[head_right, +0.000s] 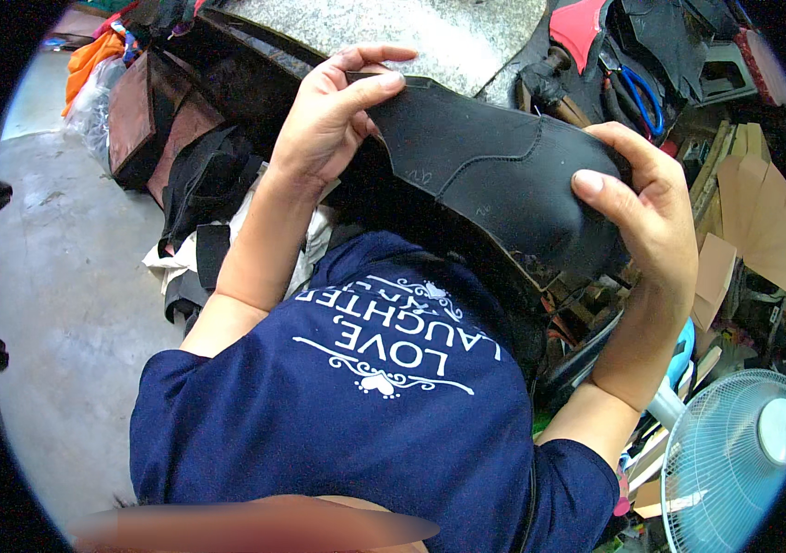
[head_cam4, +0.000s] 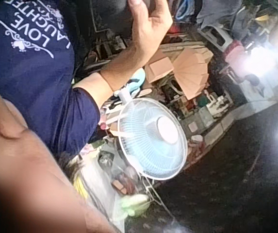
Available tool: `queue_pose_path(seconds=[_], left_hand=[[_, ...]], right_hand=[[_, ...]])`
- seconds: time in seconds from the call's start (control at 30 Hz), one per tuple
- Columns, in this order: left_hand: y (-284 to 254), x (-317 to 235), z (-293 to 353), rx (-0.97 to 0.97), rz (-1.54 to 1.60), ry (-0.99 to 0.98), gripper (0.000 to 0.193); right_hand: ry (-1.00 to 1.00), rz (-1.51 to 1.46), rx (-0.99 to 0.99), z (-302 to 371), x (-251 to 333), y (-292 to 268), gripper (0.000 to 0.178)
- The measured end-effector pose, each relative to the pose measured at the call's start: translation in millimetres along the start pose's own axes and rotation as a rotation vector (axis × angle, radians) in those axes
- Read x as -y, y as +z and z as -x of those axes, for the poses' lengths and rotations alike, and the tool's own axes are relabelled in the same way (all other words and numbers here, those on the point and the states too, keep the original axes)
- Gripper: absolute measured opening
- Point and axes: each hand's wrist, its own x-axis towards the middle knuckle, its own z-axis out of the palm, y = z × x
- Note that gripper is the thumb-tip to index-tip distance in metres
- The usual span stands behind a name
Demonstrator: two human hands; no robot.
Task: The person cuts black and red leather pieces using shears, repeatedly aligns them, and trims edges. The person handles multiple leather pieces, turning them over and adjusting their position on the workbench.
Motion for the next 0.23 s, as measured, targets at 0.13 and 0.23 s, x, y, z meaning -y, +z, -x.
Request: queue_pose_path(seconds=[0.13, 0.23], left_hand=[[-1.1, 2.0, -1.0, 0.019, -0.248, 0.016, 0.018], [3.1, 10.4, -2.0, 0.006, -0.274, 0.115, 0.019]], right_hand=[[-0.018, 0.271, 0.032, -2.1, -6.0, -0.2, 0.030], [-0.182, 0.608, -0.016, -5.7, -9.4, 6.7, 0.029]])
